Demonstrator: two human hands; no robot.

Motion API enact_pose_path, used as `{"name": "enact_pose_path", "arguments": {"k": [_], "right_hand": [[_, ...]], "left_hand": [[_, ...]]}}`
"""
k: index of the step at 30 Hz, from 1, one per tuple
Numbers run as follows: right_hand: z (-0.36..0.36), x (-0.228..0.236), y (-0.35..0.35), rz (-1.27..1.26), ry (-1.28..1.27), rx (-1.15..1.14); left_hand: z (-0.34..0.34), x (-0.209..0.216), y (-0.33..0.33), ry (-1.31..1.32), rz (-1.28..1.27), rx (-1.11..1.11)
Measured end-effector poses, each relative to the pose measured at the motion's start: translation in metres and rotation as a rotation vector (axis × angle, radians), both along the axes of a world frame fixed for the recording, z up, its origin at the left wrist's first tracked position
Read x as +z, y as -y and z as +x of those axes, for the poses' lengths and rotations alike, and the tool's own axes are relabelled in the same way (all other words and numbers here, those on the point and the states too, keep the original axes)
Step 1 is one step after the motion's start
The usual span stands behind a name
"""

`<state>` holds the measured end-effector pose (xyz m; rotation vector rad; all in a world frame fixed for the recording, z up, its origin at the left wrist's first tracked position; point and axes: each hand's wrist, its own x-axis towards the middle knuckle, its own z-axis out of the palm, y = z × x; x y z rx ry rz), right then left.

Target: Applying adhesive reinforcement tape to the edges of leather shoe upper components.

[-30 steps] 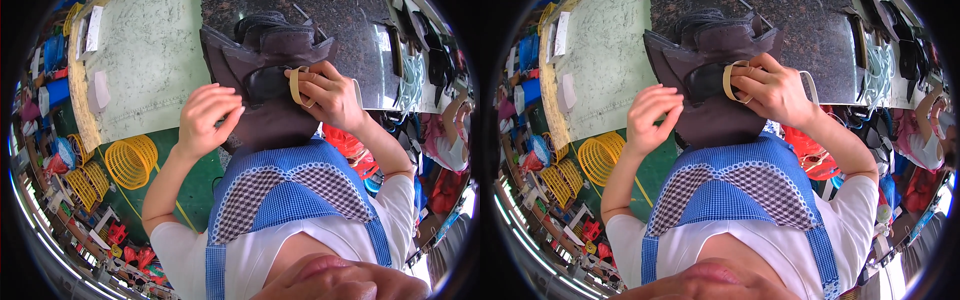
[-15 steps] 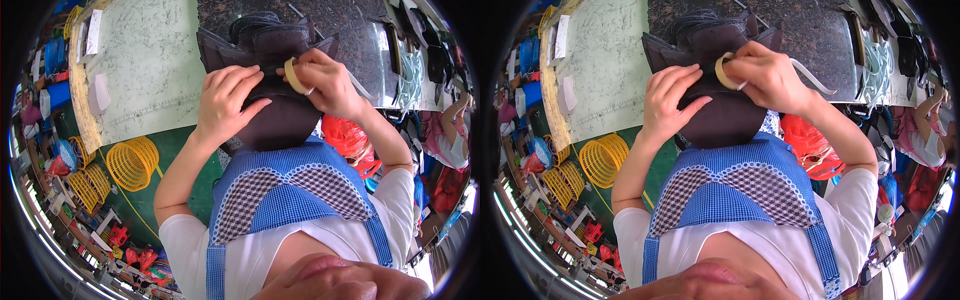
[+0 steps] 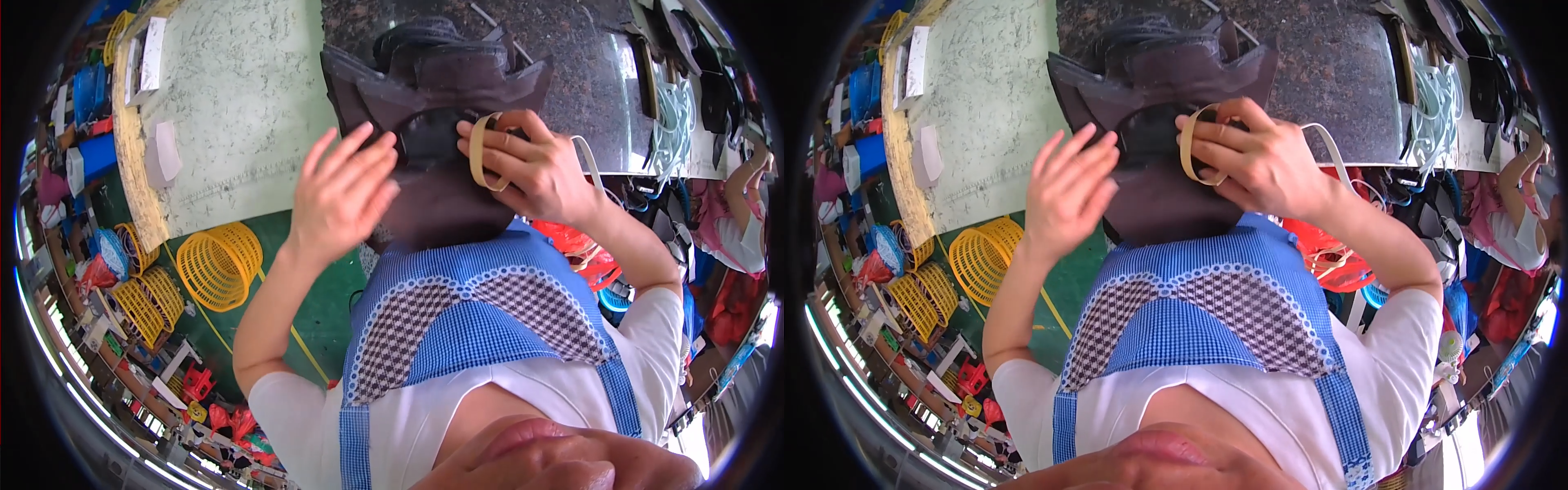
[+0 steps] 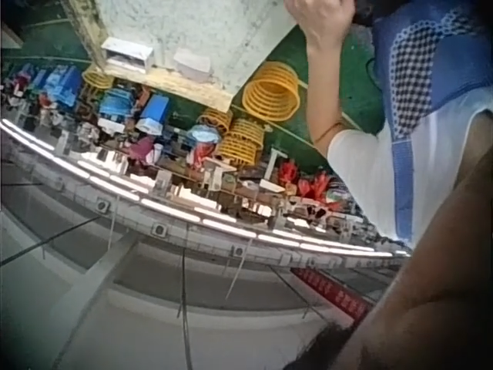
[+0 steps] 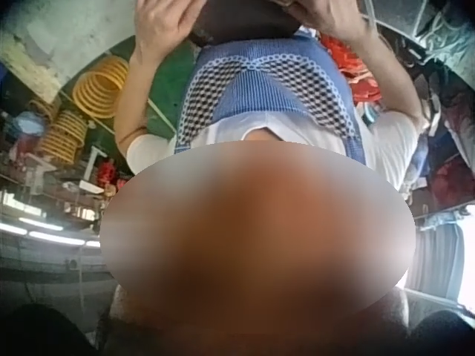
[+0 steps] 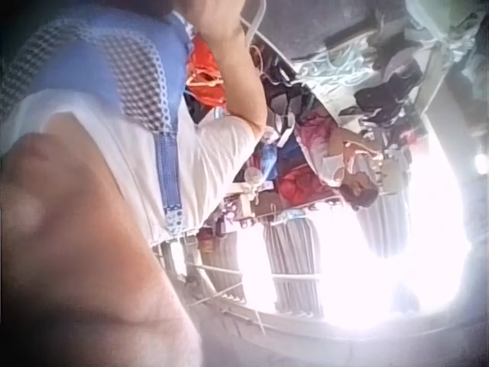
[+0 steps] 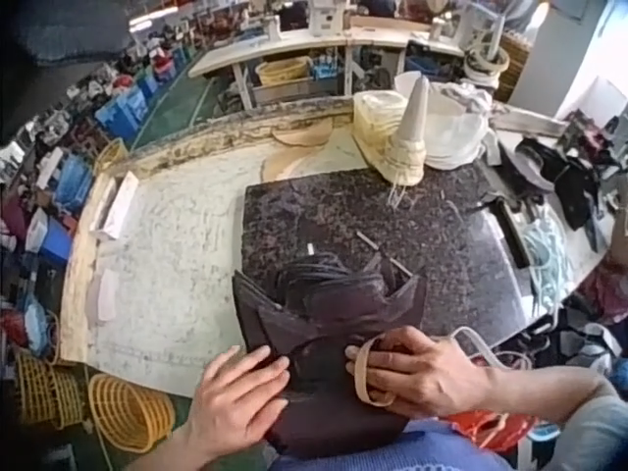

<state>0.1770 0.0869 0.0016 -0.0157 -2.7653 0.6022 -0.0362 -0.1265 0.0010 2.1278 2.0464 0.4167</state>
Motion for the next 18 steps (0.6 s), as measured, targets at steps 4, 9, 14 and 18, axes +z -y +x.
{"name": "enact_pose_path", "arguments": {"k": [4,9,14,18], "right_hand": [[-0.003,0.000,-0.001,-0.073,0.053,0.006],[0.013,0.004,-0.041,-0.991,-0.133,-0.216],[0.037,0.012,-0.054,-1.085,-0.283,-0.533],[0.051,0.018,-0.042,-0.931,-0.163,-0.482]], "left_hand": [[0.004,-0.013,-0.037,0.109,0.338,0.224],[0.023,-0.021,-0.047,0.223,0.374,0.289],[0.008,-0.006,-0.033,0.899,0.445,0.511],[-0.099,-0.002,-0.003,0.788,0.289,0.597]]}}
